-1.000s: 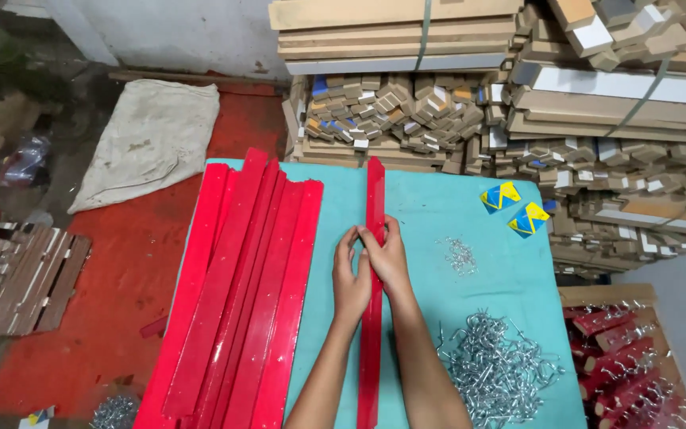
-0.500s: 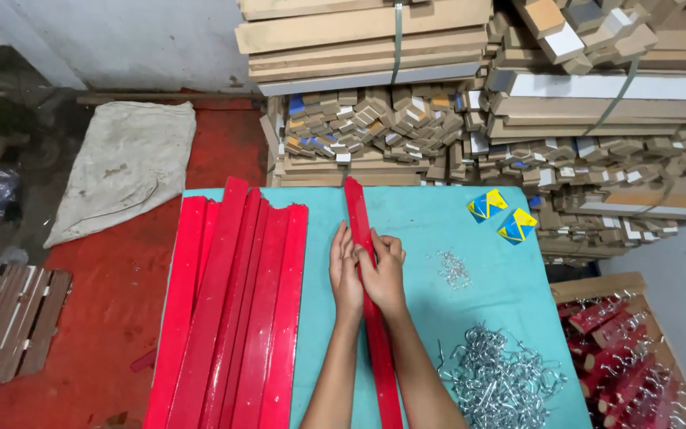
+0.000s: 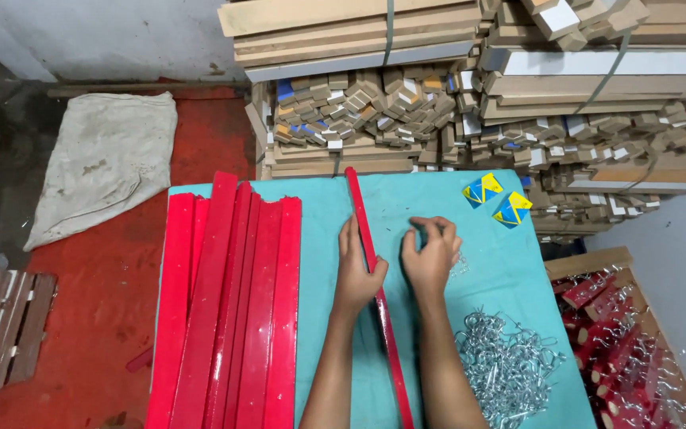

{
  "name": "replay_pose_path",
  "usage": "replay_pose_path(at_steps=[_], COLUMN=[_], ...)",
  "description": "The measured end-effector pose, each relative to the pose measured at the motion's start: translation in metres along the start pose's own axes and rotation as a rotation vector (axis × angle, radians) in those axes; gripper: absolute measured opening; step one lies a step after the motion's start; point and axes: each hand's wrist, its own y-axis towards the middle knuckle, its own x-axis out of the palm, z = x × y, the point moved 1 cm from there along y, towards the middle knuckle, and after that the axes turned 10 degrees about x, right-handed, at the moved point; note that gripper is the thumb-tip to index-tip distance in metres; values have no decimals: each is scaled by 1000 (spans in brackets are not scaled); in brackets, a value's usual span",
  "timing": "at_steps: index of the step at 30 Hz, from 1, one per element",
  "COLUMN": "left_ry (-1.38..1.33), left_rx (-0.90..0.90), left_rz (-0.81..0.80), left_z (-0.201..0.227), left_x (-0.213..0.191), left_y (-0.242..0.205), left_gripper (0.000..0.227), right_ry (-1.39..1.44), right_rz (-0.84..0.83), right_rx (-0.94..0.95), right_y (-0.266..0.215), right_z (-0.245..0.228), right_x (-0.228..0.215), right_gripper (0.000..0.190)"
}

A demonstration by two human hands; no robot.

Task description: The person inserts metal hooks into pre-drilled holes along red wooden slats, then places the completed slats into a cardboard box. The person repeats this process for multiple slats.

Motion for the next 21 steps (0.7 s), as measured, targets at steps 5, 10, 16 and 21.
replay_pose_path(at_steps=[5,10,16,21], left_ry=[-36,-8,-69,-83], left_rx=[-18,-14,-106,-176], left_rz=[-93,-208,-276,-299], left_z=[21,32,56,48], left_x=[-5,-6,-19,-17], left_y=[-2,-5,1,1], left_gripper=[92,89,96,109], right_ry=[-108,94,144,213], right_rz=[-67,-72,-45,-34], right_rx=[151,50,32,27], right_y=[25,34,35,32], right_z=[38,42,40,35], right_x=[-9,-4,-10,-10], right_gripper=[40,32,13,9])
